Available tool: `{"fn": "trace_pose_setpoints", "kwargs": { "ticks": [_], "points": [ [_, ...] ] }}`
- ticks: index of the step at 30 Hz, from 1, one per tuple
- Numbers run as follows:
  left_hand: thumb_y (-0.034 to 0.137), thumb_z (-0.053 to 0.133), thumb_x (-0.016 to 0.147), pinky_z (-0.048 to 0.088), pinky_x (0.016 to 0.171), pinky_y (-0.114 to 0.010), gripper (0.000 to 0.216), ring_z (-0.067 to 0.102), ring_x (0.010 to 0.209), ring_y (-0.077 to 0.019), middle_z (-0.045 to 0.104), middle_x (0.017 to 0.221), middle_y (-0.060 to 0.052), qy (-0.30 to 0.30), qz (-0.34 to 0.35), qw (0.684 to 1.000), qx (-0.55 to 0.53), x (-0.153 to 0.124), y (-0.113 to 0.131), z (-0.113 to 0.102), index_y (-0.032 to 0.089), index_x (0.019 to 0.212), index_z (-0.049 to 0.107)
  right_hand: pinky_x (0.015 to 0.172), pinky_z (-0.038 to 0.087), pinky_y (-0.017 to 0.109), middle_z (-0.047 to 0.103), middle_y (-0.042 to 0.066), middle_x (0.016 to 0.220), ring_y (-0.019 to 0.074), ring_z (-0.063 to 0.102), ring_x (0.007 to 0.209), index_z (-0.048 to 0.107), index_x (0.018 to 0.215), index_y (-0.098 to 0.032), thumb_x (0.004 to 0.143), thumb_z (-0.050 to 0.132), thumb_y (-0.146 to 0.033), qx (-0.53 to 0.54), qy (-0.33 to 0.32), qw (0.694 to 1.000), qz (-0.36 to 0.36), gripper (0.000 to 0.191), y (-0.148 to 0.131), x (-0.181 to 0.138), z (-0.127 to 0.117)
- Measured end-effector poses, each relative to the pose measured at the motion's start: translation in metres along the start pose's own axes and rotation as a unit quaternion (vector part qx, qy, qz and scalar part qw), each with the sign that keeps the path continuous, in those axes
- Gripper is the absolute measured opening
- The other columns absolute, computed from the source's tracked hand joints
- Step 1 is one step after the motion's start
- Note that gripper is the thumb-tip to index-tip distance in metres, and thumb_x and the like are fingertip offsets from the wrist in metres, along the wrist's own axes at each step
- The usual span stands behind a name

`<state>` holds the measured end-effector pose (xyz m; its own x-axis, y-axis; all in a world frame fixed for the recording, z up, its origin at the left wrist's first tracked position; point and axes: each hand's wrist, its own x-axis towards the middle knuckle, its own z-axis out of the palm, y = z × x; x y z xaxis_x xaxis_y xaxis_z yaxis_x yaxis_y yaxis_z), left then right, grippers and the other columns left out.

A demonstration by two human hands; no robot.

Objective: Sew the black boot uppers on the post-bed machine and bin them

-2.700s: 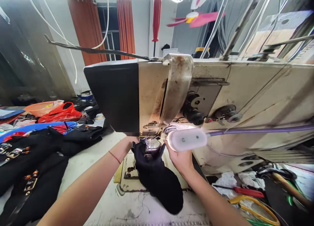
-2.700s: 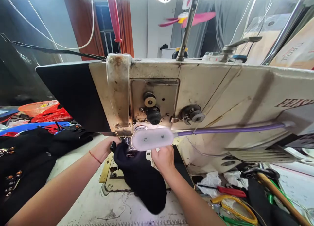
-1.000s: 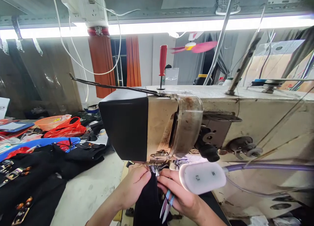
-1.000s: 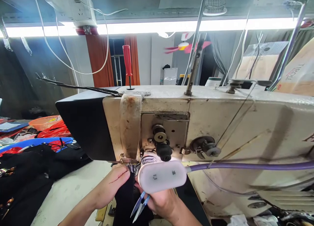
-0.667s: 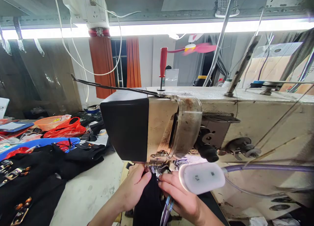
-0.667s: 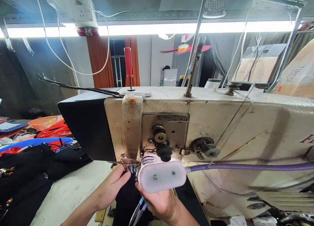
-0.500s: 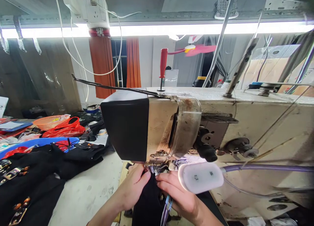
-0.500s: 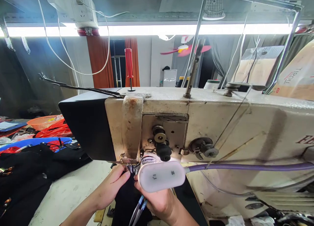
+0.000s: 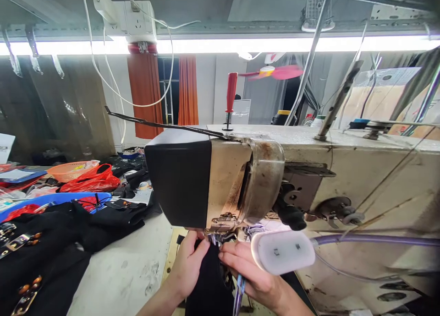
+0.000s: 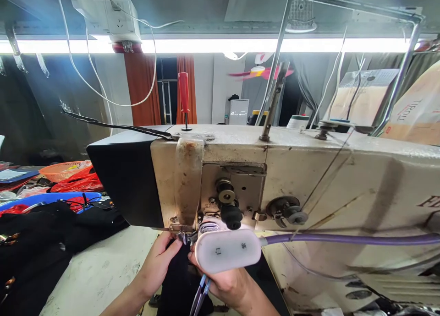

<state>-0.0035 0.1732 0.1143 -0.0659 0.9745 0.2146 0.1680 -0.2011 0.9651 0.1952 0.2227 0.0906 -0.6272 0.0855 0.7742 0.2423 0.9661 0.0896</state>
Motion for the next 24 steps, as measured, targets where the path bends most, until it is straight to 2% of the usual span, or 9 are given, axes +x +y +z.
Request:
{"fn": "trace_pose_setpoints", "kwargs": {
  "ticks": [3, 7, 10, 17, 20, 24],
  "points": [
    [0.041, 0.049, 0.088, 0.04, 0.097, -0.037, 0.024, 0.057, 0.09, -0.0213, 0.064, 0.094, -0.005, 0.016, -0.001, 1.0, -0.022, -0.002, -0.003, 0.004, 0.019, 0.09, 0.056, 0.097, 0.052, 0.041, 0.072, 0.014, 0.108, 0.022, 0.064, 0.111, 0.061, 0.121, -0.015, 0.09, 0.051, -0.011, 0.001, 0.011, 1.0, 0.005, 0.032, 0.0, -0.003, 0.002],
    [0.04, 0.048, 0.09, 0.04, 0.098, -0.036, 0.024, 0.058, 0.099, -0.0217, 0.064, 0.111, -0.008, 0.028, 0.008, 0.999, -0.035, -0.005, -0.008, 0.007, 0.019, 0.098, 0.057, 0.097, 0.052, 0.04, 0.072, 0.012, 0.109, 0.022, 0.065, 0.11, 0.06, 0.125, -0.016, 0.089, 0.052, -0.01, -0.005, 0.015, 1.0, 0.011, 0.037, 0.0, -0.006, 0.002],
    [0.04, 0.049, 0.089, 0.04, 0.098, -0.037, 0.025, 0.058, 0.103, -0.0229, 0.064, 0.115, -0.009, 0.033, 0.002, 0.999, -0.037, -0.006, -0.009, 0.008, 0.019, 0.1, 0.057, 0.098, 0.051, 0.04, 0.072, 0.011, 0.111, 0.0227, 0.063, 0.113, 0.057, 0.13, -0.017, 0.086, 0.051, -0.007, -0.007, 0.006, 1.0, 0.011, 0.045, 0.001, -0.011, 0.005],
    [0.045, 0.049, 0.088, 0.043, 0.092, -0.039, 0.028, 0.06, 0.096, -0.0242, 0.066, 0.108, -0.009, 0.059, -0.025, 0.998, -0.017, -0.007, -0.013, 0.01, 0.019, 0.094, 0.057, 0.096, 0.052, 0.036, 0.071, 0.014, 0.112, 0.022, 0.066, 0.109, 0.056, 0.131, -0.015, 0.086, 0.05, -0.008, -0.018, 0.029, 0.999, 0.001, 0.045, 0.003, -0.016, 0.01],
    [0.047, 0.049, 0.088, 0.044, 0.092, -0.039, 0.029, 0.06, 0.097, -0.0251, 0.066, 0.102, -0.009, 0.059, -0.028, 0.998, -0.012, -0.006, -0.014, 0.01, 0.02, 0.094, 0.055, 0.097, 0.052, 0.037, 0.07, 0.014, 0.115, 0.0227, 0.063, 0.113, 0.057, 0.13, -0.014, 0.086, 0.052, -0.008, -0.028, 0.001, 1.0, -0.01, 0.044, 0.002, -0.014, 0.006],
    [0.049, 0.048, 0.087, 0.042, 0.094, -0.04, 0.031, 0.06, 0.097, -0.0253, 0.066, 0.104, -0.01, 0.062, -0.028, 0.998, -0.006, -0.006, -0.012, 0.01, 0.02, 0.093, 0.055, 0.095, 0.053, 0.035, 0.07, 0.011, 0.115, 0.0218, 0.065, 0.11, 0.063, 0.122, -0.02, 0.087, 0.051, -0.014, -0.061, -0.022, 0.998, 0.012, 0.037, -0.001, -0.013, 0.004]
  ]
}}
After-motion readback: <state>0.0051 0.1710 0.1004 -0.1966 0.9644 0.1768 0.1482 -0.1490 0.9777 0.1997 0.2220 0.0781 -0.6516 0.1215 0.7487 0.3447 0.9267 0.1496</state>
